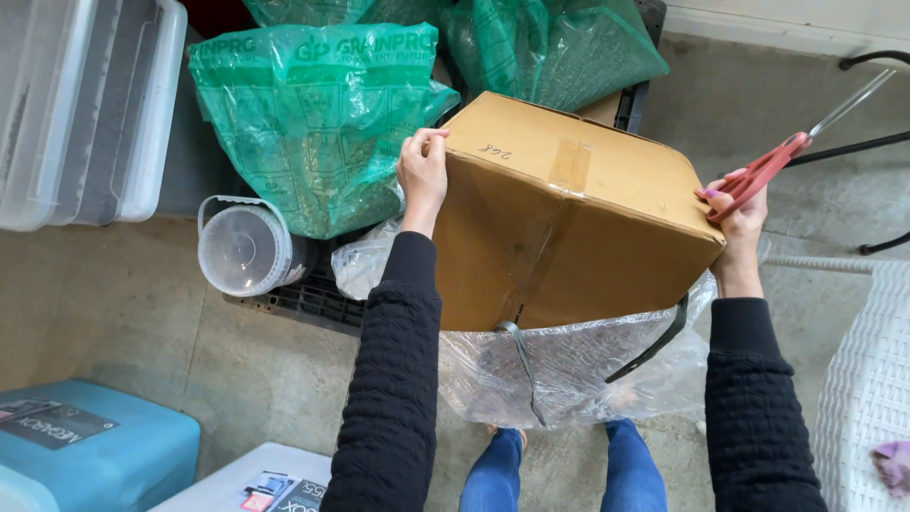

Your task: Opening a cardboard box with scissors, inspecting contents, and dusting the workspace

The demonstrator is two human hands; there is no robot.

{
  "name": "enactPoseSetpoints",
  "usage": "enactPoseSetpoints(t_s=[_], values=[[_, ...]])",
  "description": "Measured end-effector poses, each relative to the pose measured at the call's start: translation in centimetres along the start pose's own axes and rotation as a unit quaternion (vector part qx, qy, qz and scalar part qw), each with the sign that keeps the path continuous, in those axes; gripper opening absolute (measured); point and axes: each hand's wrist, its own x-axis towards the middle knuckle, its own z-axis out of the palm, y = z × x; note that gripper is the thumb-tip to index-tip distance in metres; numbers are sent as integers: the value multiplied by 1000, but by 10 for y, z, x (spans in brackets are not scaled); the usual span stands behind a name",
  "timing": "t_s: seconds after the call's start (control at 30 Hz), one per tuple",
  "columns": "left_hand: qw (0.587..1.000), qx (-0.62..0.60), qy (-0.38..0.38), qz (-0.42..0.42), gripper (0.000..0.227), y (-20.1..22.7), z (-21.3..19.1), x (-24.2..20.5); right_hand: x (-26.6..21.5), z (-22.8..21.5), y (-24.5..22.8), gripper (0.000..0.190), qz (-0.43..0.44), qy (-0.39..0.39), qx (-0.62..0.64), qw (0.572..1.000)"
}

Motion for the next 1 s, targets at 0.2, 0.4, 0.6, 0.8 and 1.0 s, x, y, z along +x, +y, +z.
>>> enactPoseSetpoints(t_s=[0.2, 0.4, 0.6, 0.8, 1.0], values=[[996, -40, 47, 63, 28, -31, -31, -42, -57, 1, -18, 37, -20, -35, -35, 999], [989, -139, 46, 12, 33, -65, -86, -121, -138, 25, -69, 45, -12, -1, -75, 997], [959, -152, 171, -165, 35, -105, -126, -190, -190, -27, -21, 40, 105, 25, -80, 991], [876, -206, 335, -281, 35, -145, -171, -277, -191, -53, 22, 53, 155, 83, -180, 968], [825, -242, 373, -350, 27, -211, -210, -344, -217, -10, 9, 54, 238, -35, -223, 945]])
